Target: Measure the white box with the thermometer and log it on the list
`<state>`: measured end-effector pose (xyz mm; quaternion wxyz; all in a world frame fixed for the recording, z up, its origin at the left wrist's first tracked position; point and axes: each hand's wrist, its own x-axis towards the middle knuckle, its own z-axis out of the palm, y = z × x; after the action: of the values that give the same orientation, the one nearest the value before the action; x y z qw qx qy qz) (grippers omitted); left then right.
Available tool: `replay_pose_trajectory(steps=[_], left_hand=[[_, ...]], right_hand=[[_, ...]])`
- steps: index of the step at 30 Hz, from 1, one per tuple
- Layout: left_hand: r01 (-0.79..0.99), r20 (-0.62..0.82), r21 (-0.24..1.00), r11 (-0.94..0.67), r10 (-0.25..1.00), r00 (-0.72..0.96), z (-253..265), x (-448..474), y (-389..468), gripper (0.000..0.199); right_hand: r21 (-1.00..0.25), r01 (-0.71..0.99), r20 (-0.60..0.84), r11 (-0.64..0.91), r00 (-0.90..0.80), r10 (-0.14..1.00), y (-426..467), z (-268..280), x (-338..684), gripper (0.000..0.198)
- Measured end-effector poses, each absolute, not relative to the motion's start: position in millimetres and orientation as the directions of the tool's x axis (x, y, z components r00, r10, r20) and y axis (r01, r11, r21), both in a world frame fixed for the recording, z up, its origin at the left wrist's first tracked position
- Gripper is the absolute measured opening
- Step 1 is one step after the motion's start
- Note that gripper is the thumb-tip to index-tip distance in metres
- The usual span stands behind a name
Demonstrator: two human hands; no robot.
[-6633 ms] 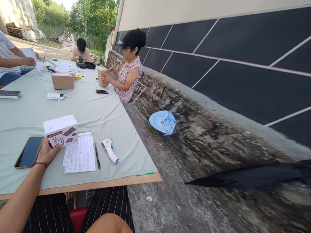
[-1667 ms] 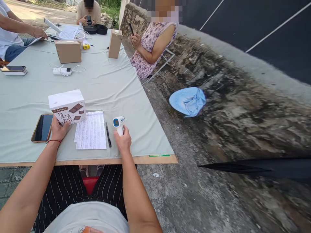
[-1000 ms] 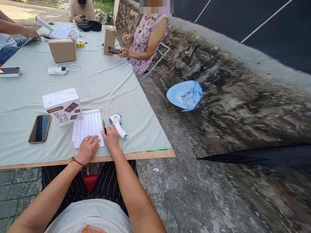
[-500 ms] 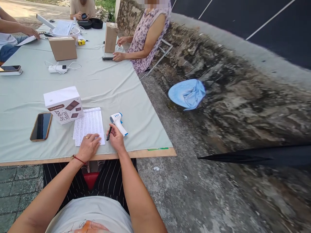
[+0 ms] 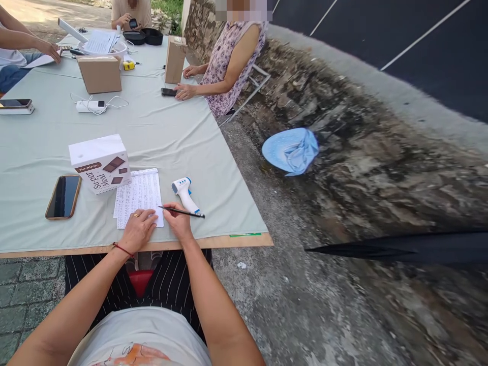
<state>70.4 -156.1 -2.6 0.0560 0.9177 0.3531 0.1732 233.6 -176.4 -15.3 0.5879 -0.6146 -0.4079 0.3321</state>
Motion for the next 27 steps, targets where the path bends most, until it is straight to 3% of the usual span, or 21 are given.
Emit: replay_pose_trajectory(steps=[4, 27], left_hand=[[0.633, 0.272, 0.213, -0.744, 0.668, 0.693, -3, 71, -157, 0.018], [0.630, 0.276, 0.236, -0.739, 0.673, 0.686, -2, 71, -158, 0.020]], right_hand=[[-0.993, 0.114, 0.051, -0.014, 0.543, 0.838, -174, -16, 223, 0.020], [-0.964, 0.266, 0.106, -0.020, 0.451, 0.886, -175, -20, 221, 0.023]])
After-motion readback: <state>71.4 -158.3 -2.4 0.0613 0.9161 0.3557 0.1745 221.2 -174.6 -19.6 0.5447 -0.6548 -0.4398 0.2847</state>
